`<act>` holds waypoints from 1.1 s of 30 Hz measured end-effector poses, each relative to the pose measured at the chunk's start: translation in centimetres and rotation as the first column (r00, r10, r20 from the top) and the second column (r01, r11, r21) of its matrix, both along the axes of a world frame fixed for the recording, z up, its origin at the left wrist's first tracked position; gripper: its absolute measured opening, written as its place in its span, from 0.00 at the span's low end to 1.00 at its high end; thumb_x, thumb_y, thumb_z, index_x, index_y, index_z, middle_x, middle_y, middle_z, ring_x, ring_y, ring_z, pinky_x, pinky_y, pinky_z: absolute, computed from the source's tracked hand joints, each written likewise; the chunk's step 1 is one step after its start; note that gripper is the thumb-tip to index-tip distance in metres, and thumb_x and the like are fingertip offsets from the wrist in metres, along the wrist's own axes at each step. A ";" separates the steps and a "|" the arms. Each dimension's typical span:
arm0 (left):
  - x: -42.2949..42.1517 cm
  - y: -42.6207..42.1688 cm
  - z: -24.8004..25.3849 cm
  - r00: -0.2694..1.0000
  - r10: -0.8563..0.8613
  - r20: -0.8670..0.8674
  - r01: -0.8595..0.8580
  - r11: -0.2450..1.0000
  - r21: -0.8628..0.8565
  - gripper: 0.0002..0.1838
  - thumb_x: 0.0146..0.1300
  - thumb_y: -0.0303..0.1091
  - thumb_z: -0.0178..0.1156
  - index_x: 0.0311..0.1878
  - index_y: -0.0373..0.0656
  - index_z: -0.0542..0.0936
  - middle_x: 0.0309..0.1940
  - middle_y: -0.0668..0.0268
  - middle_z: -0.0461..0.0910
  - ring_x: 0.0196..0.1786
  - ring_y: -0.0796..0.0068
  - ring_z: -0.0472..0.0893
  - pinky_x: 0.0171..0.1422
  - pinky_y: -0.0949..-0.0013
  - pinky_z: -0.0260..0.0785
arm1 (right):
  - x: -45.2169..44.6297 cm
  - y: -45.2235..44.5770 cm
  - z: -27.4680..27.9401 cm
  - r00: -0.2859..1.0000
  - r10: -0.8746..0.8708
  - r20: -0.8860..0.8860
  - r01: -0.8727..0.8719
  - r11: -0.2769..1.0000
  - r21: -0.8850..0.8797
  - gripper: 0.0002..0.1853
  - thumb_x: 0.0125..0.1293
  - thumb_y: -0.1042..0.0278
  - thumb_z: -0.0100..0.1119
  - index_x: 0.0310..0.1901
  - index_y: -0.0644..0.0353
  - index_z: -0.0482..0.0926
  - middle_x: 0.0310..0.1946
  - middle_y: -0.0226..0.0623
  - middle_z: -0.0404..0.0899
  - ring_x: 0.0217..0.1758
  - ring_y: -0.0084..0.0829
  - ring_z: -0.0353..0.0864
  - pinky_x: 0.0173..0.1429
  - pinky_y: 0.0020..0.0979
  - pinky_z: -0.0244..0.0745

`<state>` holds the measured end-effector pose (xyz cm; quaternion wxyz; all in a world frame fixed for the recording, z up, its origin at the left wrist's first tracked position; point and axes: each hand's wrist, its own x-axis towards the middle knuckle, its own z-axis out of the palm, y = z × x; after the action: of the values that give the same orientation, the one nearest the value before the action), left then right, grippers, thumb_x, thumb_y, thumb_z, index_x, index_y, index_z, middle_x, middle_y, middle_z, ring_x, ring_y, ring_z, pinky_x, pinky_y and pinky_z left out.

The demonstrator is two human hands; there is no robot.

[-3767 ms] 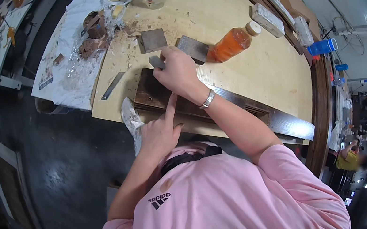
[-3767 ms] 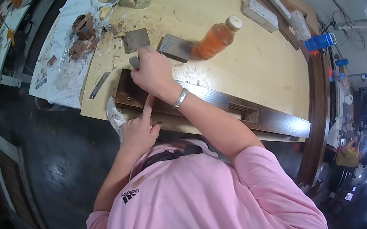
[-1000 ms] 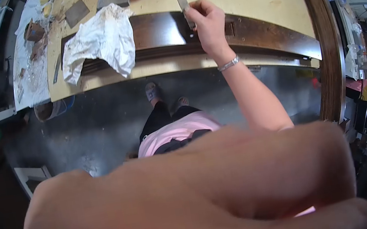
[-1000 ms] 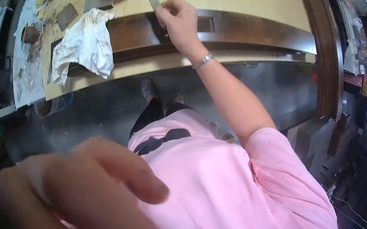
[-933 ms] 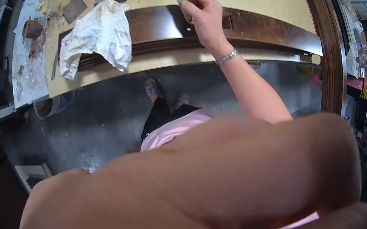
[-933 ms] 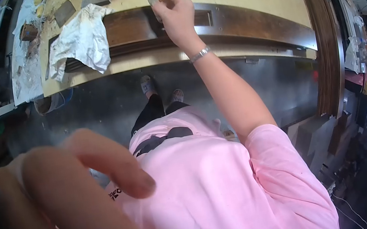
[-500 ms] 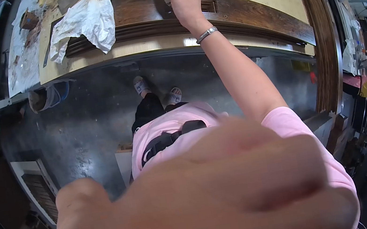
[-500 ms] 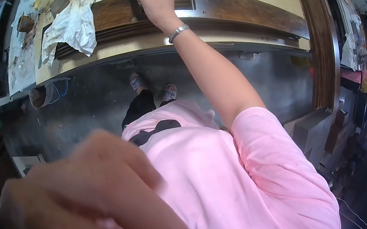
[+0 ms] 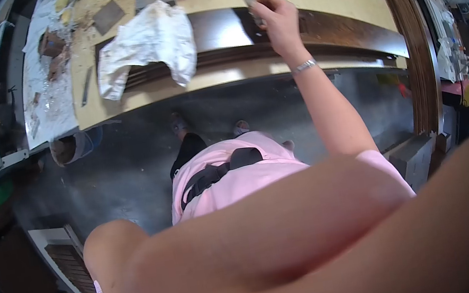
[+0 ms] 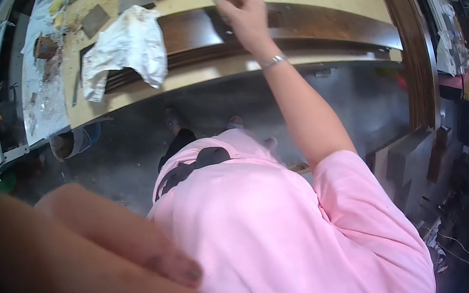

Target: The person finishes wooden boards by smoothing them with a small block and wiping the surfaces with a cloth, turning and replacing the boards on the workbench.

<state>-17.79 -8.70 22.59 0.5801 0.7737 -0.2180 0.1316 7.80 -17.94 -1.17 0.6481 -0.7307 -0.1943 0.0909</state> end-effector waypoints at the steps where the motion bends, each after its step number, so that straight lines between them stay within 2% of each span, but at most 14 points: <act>1: -0.5 1.6 0.1 1.000 0.001 0.013 -0.001 1.000 0.013 0.06 0.60 0.27 0.58 0.27 0.37 0.79 0.27 0.67 0.79 0.32 0.75 0.76 0.41 0.73 0.67 | -0.2 0.1 0.2 1.000 -0.008 0.000 0.008 1.000 -0.018 0.12 0.64 0.65 0.67 0.37 0.68 0.83 0.25 0.28 0.81 0.27 0.16 0.75 0.31 0.21 0.69; 4: -1.8 7.8 -0.6 0.994 0.099 0.037 -0.101 0.994 0.042 0.06 0.60 0.25 0.57 0.28 0.35 0.78 0.28 0.66 0.79 0.34 0.75 0.76 0.43 0.74 0.67 | 0.0 0.3 0.2 0.999 -0.032 -0.029 0.031 0.999 -0.031 0.10 0.65 0.67 0.66 0.39 0.66 0.82 0.27 0.26 0.79 0.27 0.15 0.73 0.30 0.19 0.66; 6: -2.4 13.4 -2.5 0.947 0.320 -0.033 -0.319 0.946 0.054 0.05 0.59 0.24 0.56 0.29 0.34 0.78 0.29 0.65 0.80 0.35 0.75 0.77 0.44 0.74 0.68 | -0.1 -0.1 -0.1 0.998 -0.045 -0.041 0.044 0.998 -0.041 0.09 0.65 0.68 0.65 0.39 0.66 0.82 0.28 0.26 0.79 0.28 0.14 0.72 0.30 0.18 0.65; 8: -3.5 20.4 -6.5 0.768 0.609 -0.197 -0.607 0.791 0.078 0.05 0.59 0.23 0.56 0.30 0.32 0.78 0.30 0.65 0.80 0.36 0.75 0.77 0.45 0.74 0.68 | -0.1 -0.1 0.1 0.999 -0.044 -0.018 0.043 0.998 -0.049 0.08 0.66 0.68 0.64 0.40 0.65 0.83 0.29 0.25 0.79 0.28 0.14 0.71 0.29 0.19 0.64; 10: -3.9 28.5 -12.2 0.513 0.774 -0.371 -0.805 0.584 0.106 0.10 0.70 0.32 0.59 0.39 0.33 0.82 0.37 0.66 0.82 0.40 0.79 0.77 0.50 0.73 0.68 | 0.0 0.2 0.2 0.996 -0.081 -0.037 0.077 0.993 -0.084 0.08 0.66 0.68 0.63 0.40 0.65 0.83 0.28 0.25 0.79 0.28 0.14 0.71 0.29 0.20 0.64; 14: -2.2 40.0 -20.4 0.248 0.935 -0.256 -0.920 0.310 0.242 0.14 0.69 0.34 0.61 0.51 0.33 0.83 0.40 0.65 0.85 0.44 0.79 0.80 0.52 0.72 0.70 | -0.3 0.7 0.6 0.987 -0.153 -0.048 0.146 0.982 -0.121 0.10 0.64 0.66 0.63 0.39 0.65 0.83 0.27 0.23 0.77 0.27 0.14 0.70 0.29 0.20 0.62; 17: -0.5 46.7 -27.4 0.165 0.971 -0.172 -0.901 0.219 0.373 0.16 0.68 0.35 0.63 0.52 0.32 0.83 0.40 0.63 0.85 0.40 0.78 0.80 0.48 0.72 0.72 | 0.3 1.2 0.4 0.973 -0.231 -0.029 0.226 0.966 -0.124 0.10 0.63 0.66 0.63 0.39 0.64 0.83 0.26 0.23 0.76 0.27 0.14 0.68 0.28 0.20 0.61; 21: 1.8 46.9 -28.5 0.183 0.825 -0.535 -0.936 0.313 0.163 0.17 0.68 0.37 0.64 0.50 0.30 0.82 0.33 0.70 0.81 0.30 0.83 0.76 0.35 0.75 0.66 | -2.5 5.3 4.3 0.933 -0.317 -0.170 0.296 0.945 -0.138 0.08 0.63 0.68 0.61 0.39 0.65 0.83 0.27 0.22 0.75 0.27 0.13 0.68 0.30 0.20 0.60; 26: 1.0 47.6 -28.0 0.169 0.873 -0.457 -0.976 0.212 0.044 0.13 0.63 0.33 0.68 0.44 0.33 0.85 0.29 0.70 0.81 0.29 0.81 0.76 0.35 0.72 0.68 | -3.9 12.5 6.7 0.959 0.045 -0.280 -0.023 0.997 0.079 0.08 0.63 0.70 0.60 0.39 0.66 0.82 0.29 0.24 0.78 0.30 0.15 0.71 0.34 0.21 0.64; 29: 0.1 47.0 -23.9 -0.025 0.992 -0.128 -0.884 0.038 0.466 0.12 0.60 0.33 0.69 0.44 0.37 0.86 0.29 0.68 0.83 0.30 0.79 0.78 0.37 0.72 0.69 | -5.3 17.3 8.6 0.960 0.220 -0.173 -0.242 0.963 -0.118 0.07 0.63 0.69 0.63 0.33 0.65 0.80 0.24 0.24 0.75 0.26 0.15 0.70 0.30 0.22 0.64; 30: 0.0 47.1 -23.0 -0.043 0.997 -0.059 -0.812 -0.001 0.583 0.13 0.60 0.41 0.67 0.45 0.47 0.86 0.36 0.63 0.87 0.40 0.63 0.87 0.45 0.61 0.75 | -6.4 19.4 10.5 0.935 0.333 -0.119 -0.351 0.915 -0.197 0.09 0.63 0.68 0.66 0.32 0.66 0.80 0.21 0.27 0.76 0.24 0.15 0.70 0.29 0.23 0.65; 31: 0.2 46.6 -21.9 -0.052 0.998 -0.030 -0.763 -0.020 0.646 0.12 0.61 0.42 0.66 0.45 0.48 0.86 0.36 0.63 0.87 0.41 0.61 0.86 0.46 0.60 0.75 | -7.5 21.2 12.4 0.885 0.462 -0.057 -0.454 0.829 -0.327 0.10 0.61 0.68 0.68 0.32 0.67 0.81 0.24 0.36 0.80 0.23 0.22 0.75 0.30 0.29 0.69; 32: 0.9 45.8 -20.8 -0.057 0.998 -0.001 -0.711 -0.039 0.702 0.12 0.62 0.43 0.65 0.44 0.49 0.86 0.36 0.63 0.87 0.42 0.59 0.86 0.47 0.59 0.75 | -8.5 22.2 13.8 0.733 0.642 0.224 -0.502 0.733 -0.459 0.09 0.55 0.72 0.67 0.37 0.65 0.79 0.25 0.35 0.76 0.29 0.28 0.76 0.33 0.32 0.72; 33: 1.4 45.2 -20.2 -0.052 0.998 0.023 -0.654 -0.052 0.755 0.12 0.62 0.44 0.64 0.43 0.49 0.86 0.37 0.63 0.88 0.43 0.58 0.86 0.47 0.58 0.75 | -10.0 23.5 16.5 0.424 0.750 0.507 -0.483 0.661 -0.574 0.10 0.50 0.73 0.66 0.35 0.61 0.79 0.28 0.40 0.76 0.32 0.39 0.80 0.35 0.37 0.75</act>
<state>-16.37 36.54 2.42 0.1111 0.8353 0.5091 0.1756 -2.18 5.59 15.37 0.2997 -0.6783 -0.6673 0.0690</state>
